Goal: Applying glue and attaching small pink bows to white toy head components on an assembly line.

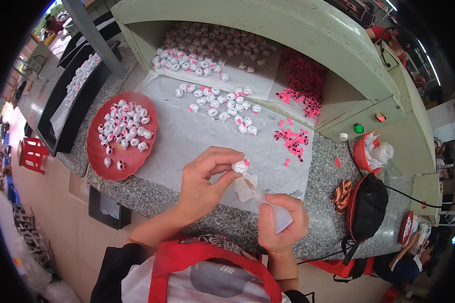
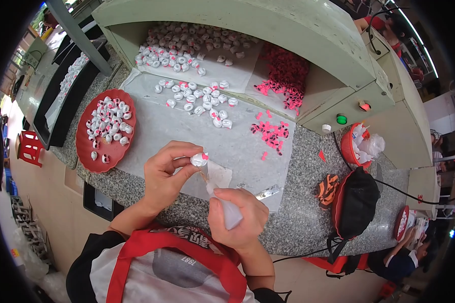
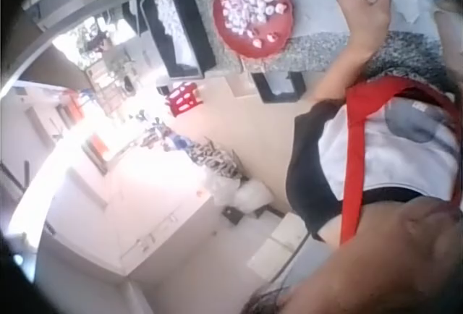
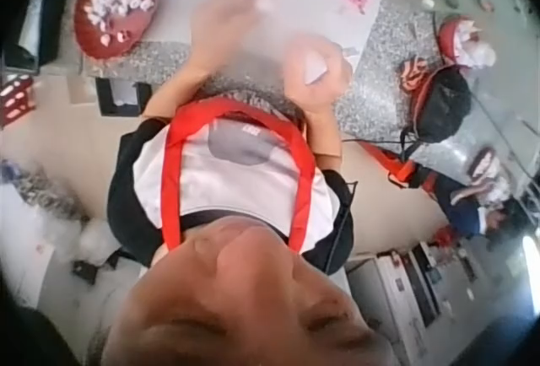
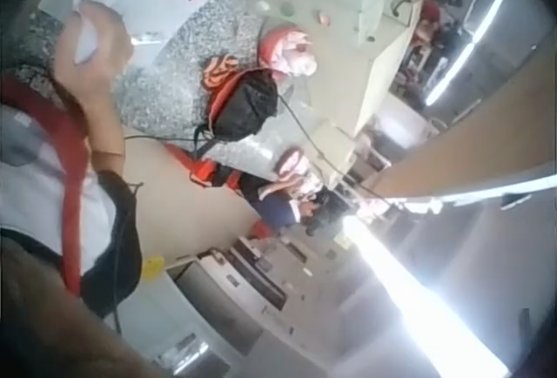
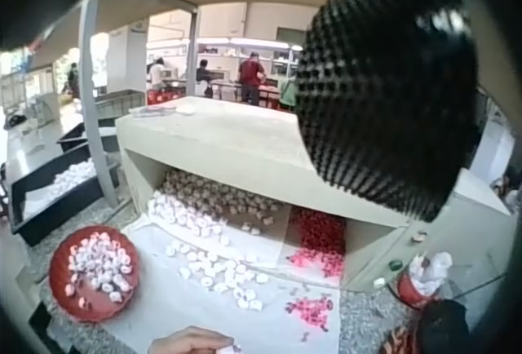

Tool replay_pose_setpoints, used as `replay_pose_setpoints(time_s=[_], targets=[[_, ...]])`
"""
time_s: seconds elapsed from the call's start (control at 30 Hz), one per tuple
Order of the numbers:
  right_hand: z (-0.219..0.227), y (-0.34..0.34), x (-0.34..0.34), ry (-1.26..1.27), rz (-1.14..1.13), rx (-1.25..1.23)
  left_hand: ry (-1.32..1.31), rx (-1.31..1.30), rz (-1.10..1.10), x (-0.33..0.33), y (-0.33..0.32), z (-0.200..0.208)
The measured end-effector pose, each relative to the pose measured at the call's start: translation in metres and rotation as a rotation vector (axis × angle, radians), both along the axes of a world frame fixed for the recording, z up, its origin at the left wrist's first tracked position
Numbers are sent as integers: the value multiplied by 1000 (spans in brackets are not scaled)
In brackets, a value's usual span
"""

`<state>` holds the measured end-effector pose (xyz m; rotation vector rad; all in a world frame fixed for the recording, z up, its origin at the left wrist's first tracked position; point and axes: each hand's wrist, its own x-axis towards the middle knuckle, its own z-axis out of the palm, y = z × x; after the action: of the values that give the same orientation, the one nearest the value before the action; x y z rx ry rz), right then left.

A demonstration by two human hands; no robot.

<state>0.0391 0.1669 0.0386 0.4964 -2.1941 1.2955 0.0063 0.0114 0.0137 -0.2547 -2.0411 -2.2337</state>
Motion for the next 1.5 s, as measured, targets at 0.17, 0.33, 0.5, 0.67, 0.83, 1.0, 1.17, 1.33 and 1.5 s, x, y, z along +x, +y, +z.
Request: replay_pose_setpoints(time_s=[0.17,0.33,0.5,0.67,0.83,1.0,1.17,1.33,1.5], targets=[[1,0,2,-46,-47,-62,-40,149,-35,-1,0,-4],[-3,2,3,-58,-25,-94,-226,305,-116,-5,-4,-1],[-3,3,3,-20,-18,-106,-273,325,-146,-4,-5,0],[-2,6,3,13,-27,-80,-302,351,-149,-5,-6,-2],[2,5,10,-148,-43,-158,-311,341,-154,-4,-7,-2],[-2,4,8,-197,-100,-193,-310,361,-187,-5,-4,-3],[-32,42,-9,-706,-272,-695,-330,272,-134,-7,-8,-13],[-105,93,-60,-790,-435,-299,-390,271,-275,0,7,-21],[-86,65,-80,-798,-580,497,-369,255,-260,3,8,-24]])
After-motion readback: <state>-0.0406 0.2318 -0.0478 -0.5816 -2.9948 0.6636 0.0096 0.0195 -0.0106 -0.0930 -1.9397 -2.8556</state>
